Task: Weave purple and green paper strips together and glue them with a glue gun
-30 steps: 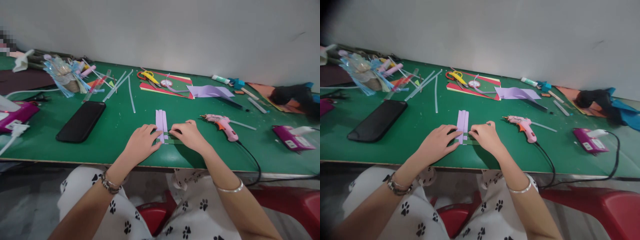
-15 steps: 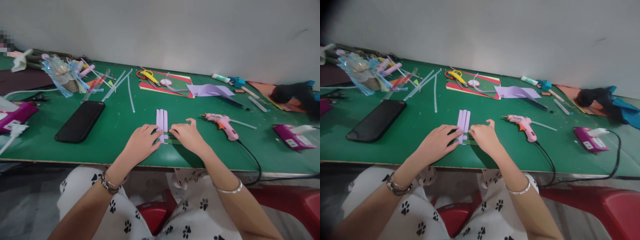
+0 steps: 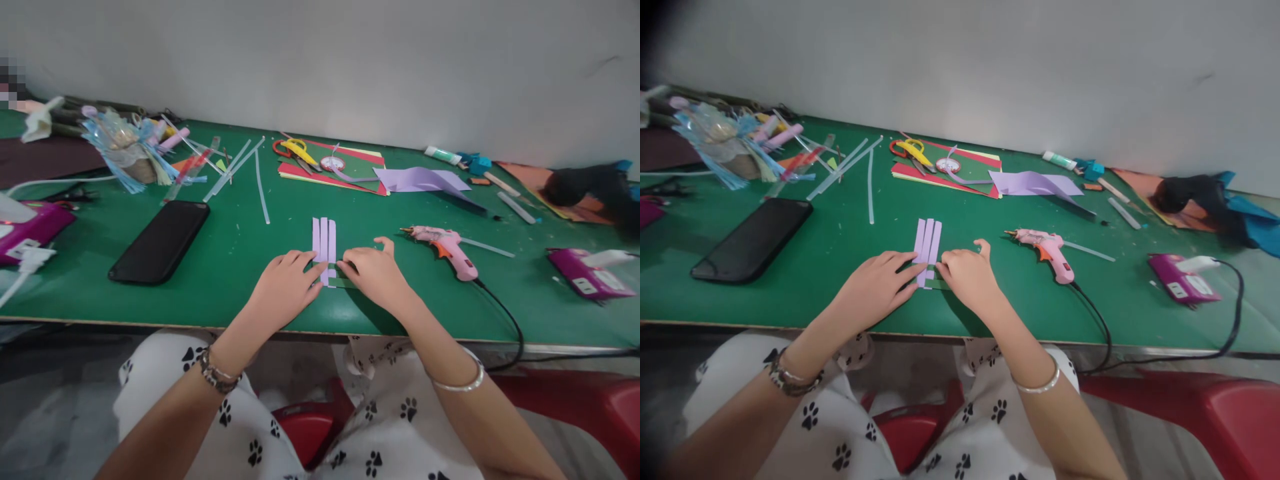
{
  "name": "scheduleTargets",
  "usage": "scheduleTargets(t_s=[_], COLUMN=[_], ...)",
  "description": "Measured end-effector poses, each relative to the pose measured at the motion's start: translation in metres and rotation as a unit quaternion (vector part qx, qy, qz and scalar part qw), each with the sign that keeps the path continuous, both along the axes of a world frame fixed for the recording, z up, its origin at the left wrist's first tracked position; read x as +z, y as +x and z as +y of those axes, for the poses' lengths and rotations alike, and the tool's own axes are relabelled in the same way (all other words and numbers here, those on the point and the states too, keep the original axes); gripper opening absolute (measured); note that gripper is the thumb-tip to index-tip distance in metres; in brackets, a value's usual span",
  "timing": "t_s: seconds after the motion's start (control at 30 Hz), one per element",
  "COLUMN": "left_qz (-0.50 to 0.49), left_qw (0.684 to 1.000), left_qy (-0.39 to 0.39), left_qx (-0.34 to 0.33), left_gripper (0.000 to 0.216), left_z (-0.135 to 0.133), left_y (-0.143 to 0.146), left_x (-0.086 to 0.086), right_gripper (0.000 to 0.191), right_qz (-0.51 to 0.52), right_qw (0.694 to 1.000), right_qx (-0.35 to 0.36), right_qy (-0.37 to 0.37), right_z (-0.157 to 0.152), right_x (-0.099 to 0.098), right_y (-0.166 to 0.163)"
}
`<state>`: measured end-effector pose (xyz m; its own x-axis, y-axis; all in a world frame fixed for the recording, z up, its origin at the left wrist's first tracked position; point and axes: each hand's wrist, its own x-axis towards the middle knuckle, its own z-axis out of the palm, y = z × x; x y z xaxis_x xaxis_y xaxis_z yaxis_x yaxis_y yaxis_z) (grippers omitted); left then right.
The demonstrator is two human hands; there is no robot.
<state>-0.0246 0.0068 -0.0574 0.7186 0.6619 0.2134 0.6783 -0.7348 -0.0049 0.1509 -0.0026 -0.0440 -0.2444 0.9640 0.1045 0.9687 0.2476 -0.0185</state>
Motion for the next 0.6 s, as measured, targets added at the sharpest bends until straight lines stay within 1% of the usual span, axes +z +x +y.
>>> scheduleTargets(t_s=[0.13, 0.37, 0.6], left_qz=[-0.011, -0.035, -0.059], left_qw=[1.0, 0.999, 0.997], left_qy=[0.008, 0.008, 0.03], left_qx=[-0.005, -0.027, -0.039], left_gripper=[0.028, 0.028, 0.026], left_z=[0.001, 0.001, 0.001], left_y=[-0.002, -0.003, -0.003], left_x=[-0.003, -0.004, -0.005], right_gripper=[0.025, 0.026, 0.028], right_qz=[0.033, 0.054, 0.071], right_qw=[0.999, 0.997, 0.994], right_qx=[-0.011, -0.049, -0.083], right_qy=[-0.002, 0.032, 0.012], right_z=[-0.001, -0.002, 0.0], right_x=[-0.001, -0.003, -0.003], right_y=[0.001, -0.007, -0.013])
